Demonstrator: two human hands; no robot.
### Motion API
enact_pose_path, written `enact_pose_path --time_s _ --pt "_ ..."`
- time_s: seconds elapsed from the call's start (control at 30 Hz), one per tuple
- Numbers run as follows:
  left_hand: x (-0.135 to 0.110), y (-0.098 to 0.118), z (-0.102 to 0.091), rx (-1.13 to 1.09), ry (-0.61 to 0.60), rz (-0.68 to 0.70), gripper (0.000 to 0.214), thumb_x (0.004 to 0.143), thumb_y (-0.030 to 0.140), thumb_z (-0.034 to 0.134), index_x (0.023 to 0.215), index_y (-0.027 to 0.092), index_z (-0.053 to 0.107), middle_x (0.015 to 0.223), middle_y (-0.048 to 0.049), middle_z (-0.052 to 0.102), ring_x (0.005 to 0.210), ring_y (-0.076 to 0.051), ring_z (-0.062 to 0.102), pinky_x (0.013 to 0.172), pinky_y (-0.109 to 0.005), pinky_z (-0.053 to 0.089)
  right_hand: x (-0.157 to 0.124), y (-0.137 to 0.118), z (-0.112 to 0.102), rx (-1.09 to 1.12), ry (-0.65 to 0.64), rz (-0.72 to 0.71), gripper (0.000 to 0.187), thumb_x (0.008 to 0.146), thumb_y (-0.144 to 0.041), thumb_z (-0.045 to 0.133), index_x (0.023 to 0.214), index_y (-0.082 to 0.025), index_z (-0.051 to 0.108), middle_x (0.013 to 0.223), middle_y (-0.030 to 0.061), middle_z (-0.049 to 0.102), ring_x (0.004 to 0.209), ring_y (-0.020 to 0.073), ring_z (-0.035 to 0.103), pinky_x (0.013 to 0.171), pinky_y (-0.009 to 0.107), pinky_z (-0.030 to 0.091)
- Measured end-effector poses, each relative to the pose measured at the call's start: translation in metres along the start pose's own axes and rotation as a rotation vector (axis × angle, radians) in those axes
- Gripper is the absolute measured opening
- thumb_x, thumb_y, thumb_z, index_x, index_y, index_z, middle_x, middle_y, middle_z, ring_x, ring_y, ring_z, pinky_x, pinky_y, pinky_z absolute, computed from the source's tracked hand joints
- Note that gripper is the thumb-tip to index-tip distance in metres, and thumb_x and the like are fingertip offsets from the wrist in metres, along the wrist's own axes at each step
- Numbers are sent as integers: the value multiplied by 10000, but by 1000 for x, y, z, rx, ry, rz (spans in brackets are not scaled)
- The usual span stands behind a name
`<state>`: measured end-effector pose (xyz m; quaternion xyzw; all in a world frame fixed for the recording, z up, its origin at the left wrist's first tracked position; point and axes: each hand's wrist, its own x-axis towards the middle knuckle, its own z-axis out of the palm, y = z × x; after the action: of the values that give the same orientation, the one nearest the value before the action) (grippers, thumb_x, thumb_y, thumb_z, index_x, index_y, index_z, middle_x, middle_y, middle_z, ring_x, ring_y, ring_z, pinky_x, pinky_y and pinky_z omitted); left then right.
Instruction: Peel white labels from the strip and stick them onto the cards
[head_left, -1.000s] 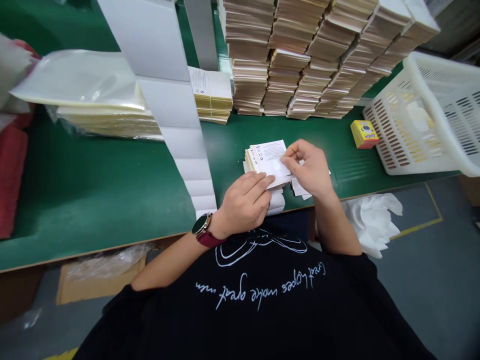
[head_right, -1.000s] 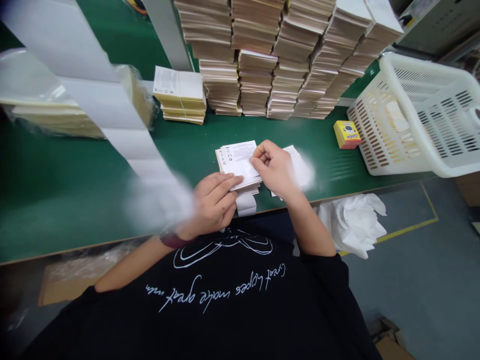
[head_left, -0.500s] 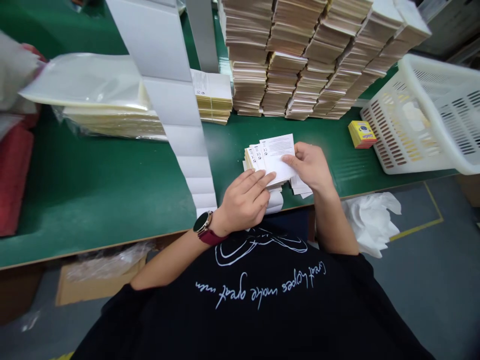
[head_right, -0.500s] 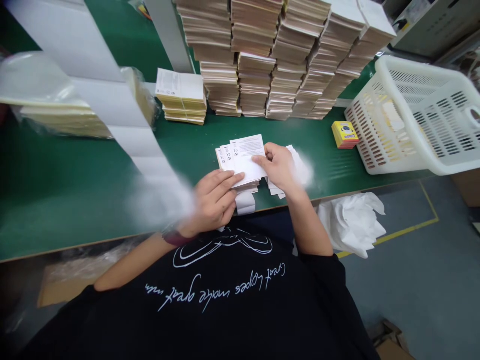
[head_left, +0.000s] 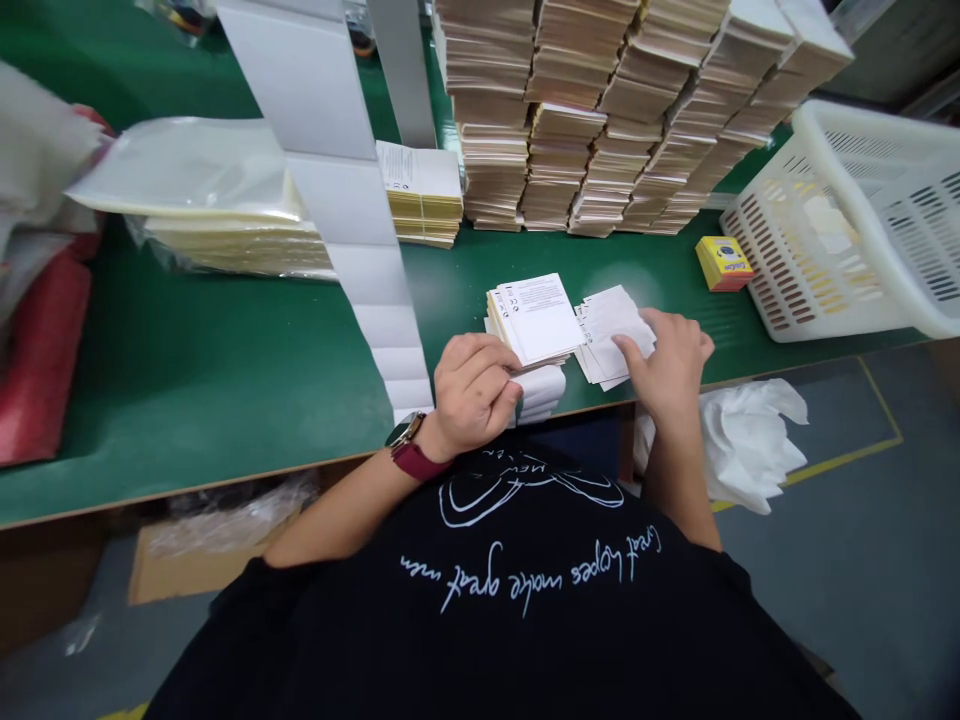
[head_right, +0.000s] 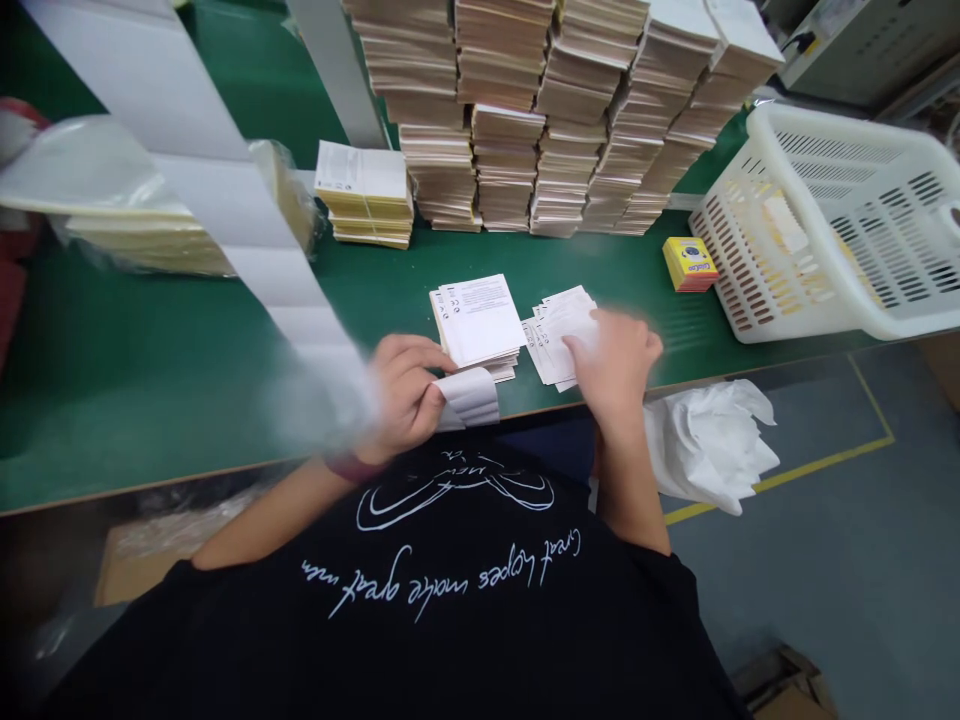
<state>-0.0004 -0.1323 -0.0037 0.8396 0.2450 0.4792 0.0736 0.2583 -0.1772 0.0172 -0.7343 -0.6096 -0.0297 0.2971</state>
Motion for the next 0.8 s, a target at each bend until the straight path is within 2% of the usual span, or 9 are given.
enact_pose_path --time_s 0.07,0.13,0.2,0.33,0.4,0.47,0.53,0.67,0.8 --pt "1 2 -1 5 -15 -8 165 852 192 479 687 203 488 842 -29 685 896 -200 576 759 -391 475 -14 -21 -7 274 -74 -65 307 783 -355 691 1052 -257 580 1060 73 629 1029 263 557 931 491 410" --pt "3 5 -1 19 -35 -2 170 858 189 479 688 201 488 843 -30 687 902 -204 572 766 -398 467 -25 -44 -11 561 -192 -147 223 804 -300 676 1000 -261 577 993 29 641 977 216 596 896 428 461" --pt "6 8 0 46 -52 9 169 858 187 489 689 198 483 847 -30 687 898 -208 571 762 -401 465 -30 -61 -12 706 -242 -174 94 831 -249 639 905 -255 582 883 5 632 880 183 604 840 386 483" --pt "12 12 -2 112 21 -53 34 850 201 522 870 188 546 983 -58 664 959 -218 583 817 -404 486 -24 -71 -6 791 -241 -135 49 844 -223 608 811 -240 576 795 -8 597 781 156 576 772 348 475" --pt "16 10 -3 138 66 -21 223 845 204 539 1067 187 547 1171 -90 607 1086 -240 563 894 -421 485 -19 -71 -3 806 -269 -120 52 843 -228 611 812 -236 570 789 -11 595 772 151 570 757 338 467" --pt "19 7 -5 150 43 72 292 840 181 540 1128 222 542 1253 -81 574 1167 -256 533 928 -436 475 -15 -72 -1 783 -284 -133 53 852 -235 597 817 -237 556 790 -11 588 779 153 566 751 337 465" --pt "19 3 -4 130 -1 110 227 838 162 527 1045 243 571 1164 -50 632 1151 -255 548 908 -437 477 -15 -74 -3 689 -231 -201 58 866 -238 567 815 -243 541 840 1 594 840 170 565 804 366 460" --pt "16 0 -1 50 -77 49 103 831 173 522 915 212 567 957 -46 690 996 -227 616 824 -410 502 -19 -73 -18 494 47 -361 50 863 -265 546 817 -276 533 928 20 598 942 223 556 904 458 417" --pt "8 1 1 38 -103 136 108 786 157 547 886 192 570 923 -63 694 947 -222 638 797 -398 541 -5 -58 -21 567 164 -141 134 896 -402 483 852 -279 514 820 36 551 832 228 577 766 437 463"
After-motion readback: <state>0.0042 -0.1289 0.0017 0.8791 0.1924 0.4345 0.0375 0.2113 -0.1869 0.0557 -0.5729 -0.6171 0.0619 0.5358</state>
